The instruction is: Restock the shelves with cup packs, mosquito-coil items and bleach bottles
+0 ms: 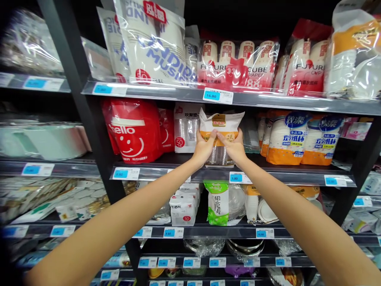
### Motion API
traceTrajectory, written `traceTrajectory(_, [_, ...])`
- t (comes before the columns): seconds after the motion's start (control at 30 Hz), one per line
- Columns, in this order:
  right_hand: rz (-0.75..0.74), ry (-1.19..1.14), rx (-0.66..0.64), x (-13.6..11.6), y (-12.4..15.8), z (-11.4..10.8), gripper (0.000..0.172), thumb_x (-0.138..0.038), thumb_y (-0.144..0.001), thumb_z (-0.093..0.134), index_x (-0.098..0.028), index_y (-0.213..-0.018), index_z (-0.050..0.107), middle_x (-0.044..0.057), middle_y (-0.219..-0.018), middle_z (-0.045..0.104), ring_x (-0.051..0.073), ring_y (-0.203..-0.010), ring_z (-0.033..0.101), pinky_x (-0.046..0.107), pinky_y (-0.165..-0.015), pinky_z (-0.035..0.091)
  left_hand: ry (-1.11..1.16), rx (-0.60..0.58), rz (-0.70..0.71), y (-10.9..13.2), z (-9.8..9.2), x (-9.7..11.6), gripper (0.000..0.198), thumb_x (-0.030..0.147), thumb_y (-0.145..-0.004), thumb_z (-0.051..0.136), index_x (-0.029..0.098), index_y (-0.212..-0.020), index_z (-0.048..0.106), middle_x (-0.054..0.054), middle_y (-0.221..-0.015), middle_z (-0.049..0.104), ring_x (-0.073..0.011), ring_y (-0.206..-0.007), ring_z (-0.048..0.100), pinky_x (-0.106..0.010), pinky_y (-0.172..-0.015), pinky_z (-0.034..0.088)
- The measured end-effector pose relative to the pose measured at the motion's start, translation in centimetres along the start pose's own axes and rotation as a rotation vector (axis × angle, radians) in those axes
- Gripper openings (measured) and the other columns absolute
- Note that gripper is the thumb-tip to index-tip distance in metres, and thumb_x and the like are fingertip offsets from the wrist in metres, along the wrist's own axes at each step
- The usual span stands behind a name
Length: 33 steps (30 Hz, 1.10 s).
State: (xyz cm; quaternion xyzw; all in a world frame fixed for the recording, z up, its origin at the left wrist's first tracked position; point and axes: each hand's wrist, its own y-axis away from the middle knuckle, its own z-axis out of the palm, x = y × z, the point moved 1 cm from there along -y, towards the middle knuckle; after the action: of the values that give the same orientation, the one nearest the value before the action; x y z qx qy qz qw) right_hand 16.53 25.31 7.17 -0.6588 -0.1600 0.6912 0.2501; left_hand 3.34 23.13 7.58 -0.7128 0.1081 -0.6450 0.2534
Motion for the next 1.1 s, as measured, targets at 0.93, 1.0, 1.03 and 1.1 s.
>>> traceTrajectory(0.93, [0.006,0.242,-0.034,0.7,0.3,-1.3,0.101,-0.062,-0.079,0.074,-0.02,-0.156,0.024,0.016,-0.145,0.056,0.028,-0.131,0.058,0.042,-0.112,0.045,-0.12,0.197,0.101,0.0,-0.3,-0.5,0.079,0.056,-0.088,0.067,0.018,-0.148,0.034,-0.018,-0.148,0.052,-0.0275,-0.141,0.048,-0.041,-0.119,0.035])
traceTrajectory(1.0, [0.029,0.305,-0.054,0.6,0.2,-2.3,0.102,-0.063,-0.081,0.071,-0.016,-0.157,0.023,0.018,-0.147,0.054,0.03,-0.134,0.055,0.043,-0.113,0.044,-0.216,0.283,0.159,0.2,-0.6,-0.2,0.076,0.053,-0.088,0.067,0.016,-0.147,0.036,-0.02,-0.149,0.05,-0.0303,-0.144,0.043,-0.044,-0.121,0.033])
traceTrajectory(1.03, [0.044,0.344,-0.06,0.5,0.2,-3.0,0.101,-0.064,-0.083,0.068,-0.014,-0.158,0.022,0.02,-0.148,0.053,0.031,-0.135,0.054,0.044,-0.113,0.043,-0.275,0.337,0.197,0.4,-0.9,0.1,0.073,0.05,-0.089,0.066,0.016,-0.146,0.037,-0.021,-0.149,0.048,-0.0315,-0.145,0.041,-0.046,-0.121,0.032])
traceTrajectory(1.1, [0.045,0.457,-0.071,0.0,0.3,-4.8,0.095,-0.064,-0.089,0.06,-0.01,-0.157,0.023,0.023,-0.148,0.052,0.032,-0.136,0.053,0.046,-0.113,0.043,-0.419,0.425,0.322,1.0,-1.3,0.8,0.065,0.044,-0.091,0.062,0.016,-0.145,0.039,-0.021,-0.149,0.044,-0.0325,-0.146,0.038,-0.049,-0.121,0.032])
